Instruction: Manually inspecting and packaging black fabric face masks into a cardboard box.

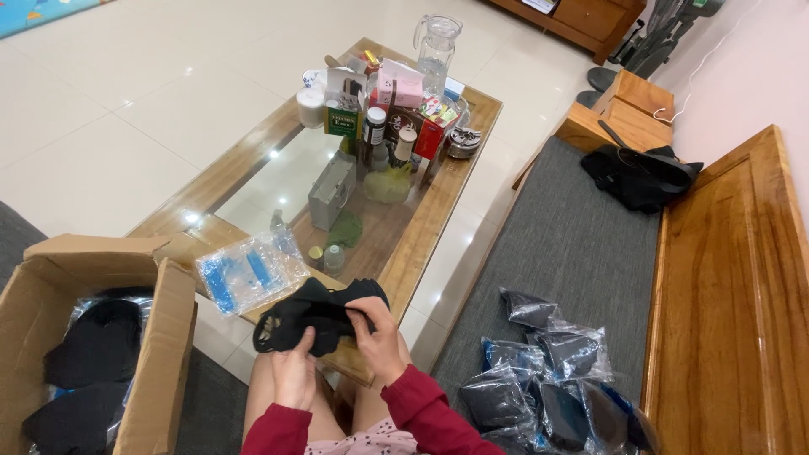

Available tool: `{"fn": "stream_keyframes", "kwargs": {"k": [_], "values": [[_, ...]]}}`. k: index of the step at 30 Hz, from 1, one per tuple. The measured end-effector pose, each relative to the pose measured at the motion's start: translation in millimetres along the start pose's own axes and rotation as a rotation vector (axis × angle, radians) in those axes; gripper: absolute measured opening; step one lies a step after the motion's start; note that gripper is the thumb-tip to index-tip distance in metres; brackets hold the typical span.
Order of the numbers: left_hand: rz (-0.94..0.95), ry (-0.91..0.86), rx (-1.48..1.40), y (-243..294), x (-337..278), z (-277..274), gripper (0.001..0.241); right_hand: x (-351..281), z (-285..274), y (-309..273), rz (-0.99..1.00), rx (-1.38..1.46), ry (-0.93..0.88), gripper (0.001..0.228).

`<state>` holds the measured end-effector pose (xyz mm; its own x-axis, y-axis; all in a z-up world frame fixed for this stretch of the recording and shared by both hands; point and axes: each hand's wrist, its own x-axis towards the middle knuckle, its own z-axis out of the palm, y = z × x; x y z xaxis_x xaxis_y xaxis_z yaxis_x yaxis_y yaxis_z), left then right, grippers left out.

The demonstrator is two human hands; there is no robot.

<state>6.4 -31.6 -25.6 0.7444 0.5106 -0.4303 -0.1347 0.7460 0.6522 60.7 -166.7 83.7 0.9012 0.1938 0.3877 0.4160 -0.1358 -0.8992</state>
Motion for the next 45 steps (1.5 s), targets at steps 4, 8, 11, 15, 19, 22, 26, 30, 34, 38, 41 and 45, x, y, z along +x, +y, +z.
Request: {"fn": "stream_keyframes", "kwargs": {"k": [4, 8, 11, 15, 19, 22, 26, 30, 34, 38, 41, 45], "values": [[0.034, 0.087, -0.008, 20, -1, 1, 0.026, -3, 3, 47, 0.297, 0.104, 0.061, 0.016], [0.077, 0.172, -0.021, 31, -4, 3, 0.028, -9, 2, 84, 0.584, 0.116, 0.072, 0.012], [0.065, 0.184, -0.016, 31, -6, 4, 0.026, -13, 3, 102, 0.630, -0.089, 0.072, 0.020], [0.046, 0.159, -0.009, 24, -8, 5, 0.018, -21, 5, 125, 0.600, -0.381, 0.055, 0.037], [0.020, 0.149, -0.008, 25, -12, 12, 0.027, -23, 5, 133, 0.570, -0.454, 0.029, 0.040], [0.022, 0.159, -0.010, 23, -13, 13, 0.020, -22, 4, 127, 0.558, -0.460, 0.023, 0.041], [0.011, 0.124, -0.023, 18, -14, 10, 0.027, -22, 5, 131, 0.554, -0.480, 0.028, 0.043], [-0.014, 0.118, -0.050, 14, -11, 8, 0.028, -20, 6, 128, 0.536, -0.524, 0.005, 0.044], [-0.006, 0.084, -0.053, 11, -5, -3, 0.030, -16, 7, 116, 0.502, -0.617, -0.028, 0.045], [-0.074, 0.107, -0.037, 22, -11, -3, 0.027, -16, 11, 111, 0.405, -0.783, -0.027, 0.050], [-0.128, 0.148, -0.016, 34, -13, -2, 0.027, -18, 15, 119, 0.387, -0.812, -0.036, 0.049], [-0.188, 0.173, -0.013, 62, -23, 8, 0.031, -22, 19, 125, 0.370, -0.836, 0.021, 0.046]]}}
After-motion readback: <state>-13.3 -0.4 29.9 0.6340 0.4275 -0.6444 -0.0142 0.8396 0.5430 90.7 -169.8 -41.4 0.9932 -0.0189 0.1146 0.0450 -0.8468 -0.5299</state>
